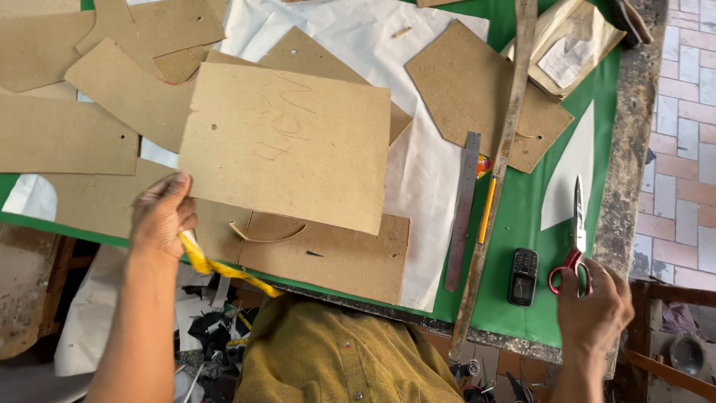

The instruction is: The person arranges cardboard pattern pieces on a work table, aligning their edges and holding them steady. They trace along the edges with a pencil using a straightedge, measure with a tape measure, and cut a piece with scissors.

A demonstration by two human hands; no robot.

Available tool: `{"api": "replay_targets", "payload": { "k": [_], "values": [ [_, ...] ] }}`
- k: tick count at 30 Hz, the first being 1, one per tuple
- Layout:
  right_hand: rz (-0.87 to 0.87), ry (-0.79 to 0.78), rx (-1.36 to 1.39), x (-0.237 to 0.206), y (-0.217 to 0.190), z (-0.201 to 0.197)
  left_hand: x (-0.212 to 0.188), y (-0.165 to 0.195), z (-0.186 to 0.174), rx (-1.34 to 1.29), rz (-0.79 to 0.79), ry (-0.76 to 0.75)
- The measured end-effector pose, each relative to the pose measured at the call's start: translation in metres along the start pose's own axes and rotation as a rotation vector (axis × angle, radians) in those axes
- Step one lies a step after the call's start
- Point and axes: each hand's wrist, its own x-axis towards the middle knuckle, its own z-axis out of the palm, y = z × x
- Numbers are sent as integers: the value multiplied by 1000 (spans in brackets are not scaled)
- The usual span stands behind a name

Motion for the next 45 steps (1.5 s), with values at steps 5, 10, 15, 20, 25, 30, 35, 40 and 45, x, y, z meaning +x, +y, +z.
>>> {"api": "replay_targets", "payload": {
  "k": [5, 10, 15, 20, 25, 30, 35, 40, 45],
  "values": [
    [340, -630, 977, -6, -147, 32, 7, -30, 20, -33, -83, -76],
    [244, -548, 1007, 13, -228, 68, 23, -36, 42, 249, -56, -281],
    [295, -499, 617, 16, -242, 81, 39, -27, 42, 1077, 88, -340],
    [352, -435, 546, 12, -246, 91, 38, -26, 31, 1173, 270, -212],
    [340, -467, 581, 16, -237, 94, 39, -38, 12, 1089, 458, -170],
    [348, -496, 569, 19, -231, 100, 30, -54, 9, 990, 484, -195],
    [300, -480, 620, 18, -227, 109, 27, -61, 7, 974, 586, -169],
    [141, -549, 468, 26, -211, 103, 27, -66, 14, 935, 632, -179],
    [358, -595, 643, 40, -216, 97, 24, -68, 19, 997, 632, -188]
  ]
}}
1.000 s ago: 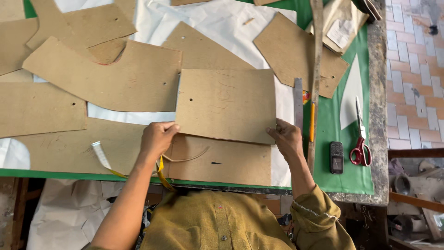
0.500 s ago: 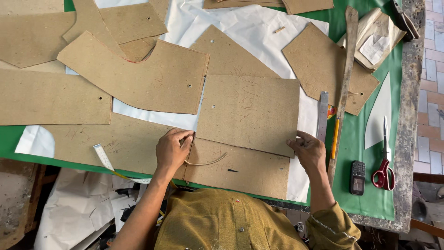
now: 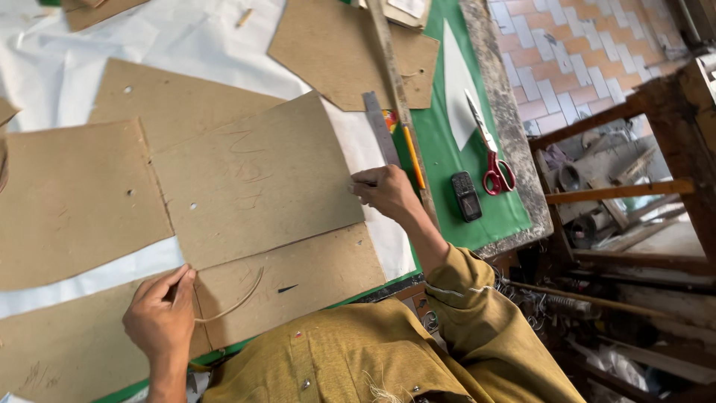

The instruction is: The person arranges cardboard pattern pieces on a work table, aligning their edges and holding them steady. They trace along the edges with a pencil using a straightedge, measure with a tape measure, and cut a piece with scissors.

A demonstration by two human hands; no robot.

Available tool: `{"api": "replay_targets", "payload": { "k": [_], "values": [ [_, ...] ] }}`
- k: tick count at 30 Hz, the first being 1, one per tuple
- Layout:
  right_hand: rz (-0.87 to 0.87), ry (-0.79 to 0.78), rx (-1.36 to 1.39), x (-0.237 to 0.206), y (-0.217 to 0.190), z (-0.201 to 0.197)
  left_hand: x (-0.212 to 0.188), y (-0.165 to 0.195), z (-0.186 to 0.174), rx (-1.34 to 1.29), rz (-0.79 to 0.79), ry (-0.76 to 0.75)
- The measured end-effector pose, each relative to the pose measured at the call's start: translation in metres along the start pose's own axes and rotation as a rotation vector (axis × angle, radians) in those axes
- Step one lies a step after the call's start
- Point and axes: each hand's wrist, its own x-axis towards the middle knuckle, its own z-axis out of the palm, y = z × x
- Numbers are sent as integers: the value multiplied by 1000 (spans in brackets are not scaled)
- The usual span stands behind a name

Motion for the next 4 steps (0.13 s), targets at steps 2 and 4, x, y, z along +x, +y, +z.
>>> {"api": "replay_targets", "payload": {
  "k": [2, 4],
  "values": [
    [-15, 16, -28, -2, -4, -1, -1, 0, 3, 3, -12, -19],
    [-84, 54, -94, -4, -9, 2, 0, -3, 3, 45, -16, -27]
  ]
}}
